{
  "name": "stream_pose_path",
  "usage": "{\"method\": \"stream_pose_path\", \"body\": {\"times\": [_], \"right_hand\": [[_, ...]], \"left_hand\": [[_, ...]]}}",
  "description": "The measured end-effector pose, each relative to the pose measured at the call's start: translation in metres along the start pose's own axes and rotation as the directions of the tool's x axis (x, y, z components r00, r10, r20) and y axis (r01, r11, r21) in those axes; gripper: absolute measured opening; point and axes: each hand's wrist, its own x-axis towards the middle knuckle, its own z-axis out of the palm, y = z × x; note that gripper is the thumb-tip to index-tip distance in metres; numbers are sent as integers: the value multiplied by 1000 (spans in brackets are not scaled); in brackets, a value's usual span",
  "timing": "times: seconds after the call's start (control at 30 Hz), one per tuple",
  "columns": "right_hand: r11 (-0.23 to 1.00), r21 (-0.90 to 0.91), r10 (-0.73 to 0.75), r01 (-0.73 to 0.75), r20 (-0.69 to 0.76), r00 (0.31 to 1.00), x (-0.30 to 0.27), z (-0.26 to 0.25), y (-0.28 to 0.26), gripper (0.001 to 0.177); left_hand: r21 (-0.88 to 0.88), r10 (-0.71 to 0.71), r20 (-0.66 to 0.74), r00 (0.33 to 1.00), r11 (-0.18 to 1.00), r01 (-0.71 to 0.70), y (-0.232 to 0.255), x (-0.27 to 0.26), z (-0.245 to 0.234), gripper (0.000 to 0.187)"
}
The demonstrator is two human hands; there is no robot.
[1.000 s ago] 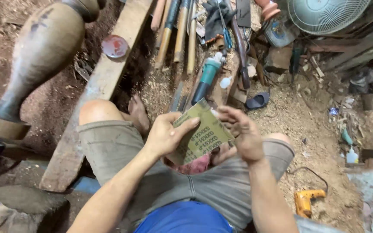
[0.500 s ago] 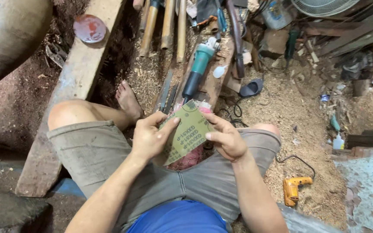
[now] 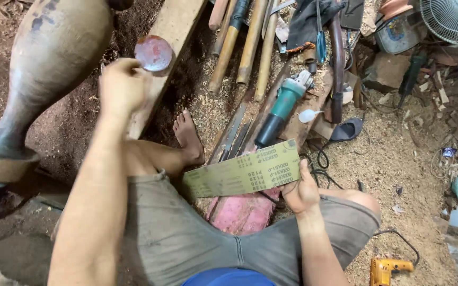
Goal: The person prepares a sanding disc by applying glue to sandpaper and attaching it to a backing pad, then mounts the pad onto an angle grinder. They then use the grinder to sand a small wooden object.
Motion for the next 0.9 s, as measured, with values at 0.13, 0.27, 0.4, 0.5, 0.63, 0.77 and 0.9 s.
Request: {"method": "stream_pose_path", "body": {"times": [0.13,0.27,0.4,0.5,0.63,0.77,0.9], "right_hand": [[998,-48,-45,45,0,999,22,-31,5,51],[993,-72,-98,96,-25,995,35,-19,1,49],[994,-99,-57,52,-48,997,43,20,-11,50],[999,-38,-16,13,-65,998,55,-8,-4,50],[1000,-28,-5,3,-79,997,62,-1,-6,49],[999,3,32,-32,-176,984,64,-3,-9,49],[998,54,37,-28,-171,985,65,-21,-3,47]], "left_hand": [[-347,-181,9,983,922,173,-62,37,-16,34],[-481,-364,166,916,781,398,-67,50,-17,23],[-527,-401,136,906,744,409,-69,77,-4,21],[-468,-442,158,883,754,461,-63,95,12,20],[-488,-408,234,882,735,470,-48,108,23,20],[-501,-432,286,856,693,517,-56,122,32,23],[-515,-431,344,834,655,552,-56,121,31,27]]}}
